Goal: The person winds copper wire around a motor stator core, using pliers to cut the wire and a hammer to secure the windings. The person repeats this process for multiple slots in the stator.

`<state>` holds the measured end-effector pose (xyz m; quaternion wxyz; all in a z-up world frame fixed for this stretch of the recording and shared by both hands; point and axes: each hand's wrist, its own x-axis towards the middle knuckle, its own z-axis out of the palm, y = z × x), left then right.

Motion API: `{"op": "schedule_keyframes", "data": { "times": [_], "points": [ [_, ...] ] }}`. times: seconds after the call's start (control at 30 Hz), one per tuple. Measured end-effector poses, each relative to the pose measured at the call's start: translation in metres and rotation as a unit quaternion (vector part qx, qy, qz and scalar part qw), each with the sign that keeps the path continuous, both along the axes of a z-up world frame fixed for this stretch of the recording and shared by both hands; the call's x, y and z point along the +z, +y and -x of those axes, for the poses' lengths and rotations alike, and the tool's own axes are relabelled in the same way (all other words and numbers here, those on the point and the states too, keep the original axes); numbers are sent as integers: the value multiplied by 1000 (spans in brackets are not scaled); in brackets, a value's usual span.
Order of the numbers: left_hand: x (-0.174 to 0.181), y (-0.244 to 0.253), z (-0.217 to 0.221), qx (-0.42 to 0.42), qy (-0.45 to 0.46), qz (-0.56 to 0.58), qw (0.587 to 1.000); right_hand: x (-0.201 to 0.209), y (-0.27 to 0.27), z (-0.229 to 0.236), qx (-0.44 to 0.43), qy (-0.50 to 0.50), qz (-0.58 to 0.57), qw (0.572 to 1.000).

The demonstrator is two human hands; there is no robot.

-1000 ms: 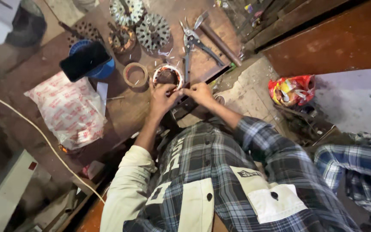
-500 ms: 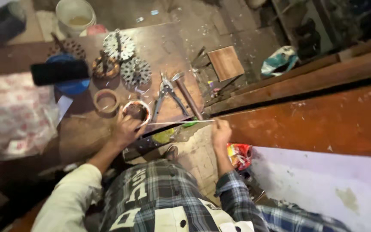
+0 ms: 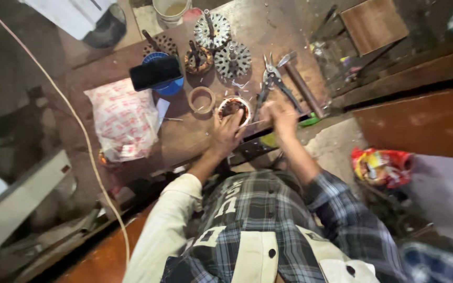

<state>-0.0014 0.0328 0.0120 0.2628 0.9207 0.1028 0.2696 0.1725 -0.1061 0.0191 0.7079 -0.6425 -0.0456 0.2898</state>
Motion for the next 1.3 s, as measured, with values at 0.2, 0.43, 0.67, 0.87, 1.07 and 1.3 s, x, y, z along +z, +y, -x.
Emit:
{"op": "schedule_keyframes", "data": {
  "times": [0.2,0.43,0.67,0.87,1.07,1.3],
  "points": [
    [-4,6,-1,-20,58,-36,997,-21,31,53,55,175,-16,983],
    [-3,-1,1,-33,67,0,997,-1,-7,43,63,60,50,995],
    [11,-3,-5,-32,67,-22,997,-1,-20,45,41,45,57,996],
    [6,-9,-2,-12,109,10,994,-49,-55,62,-3,1,16,1000],
    [1,-9,-7,5,148,-27,989,-69,-43,66,1,-110,15,994],
    [-6,-16,-1,5,78,60,995,-28,-12,46,145,86,209,963]
  ]
}}
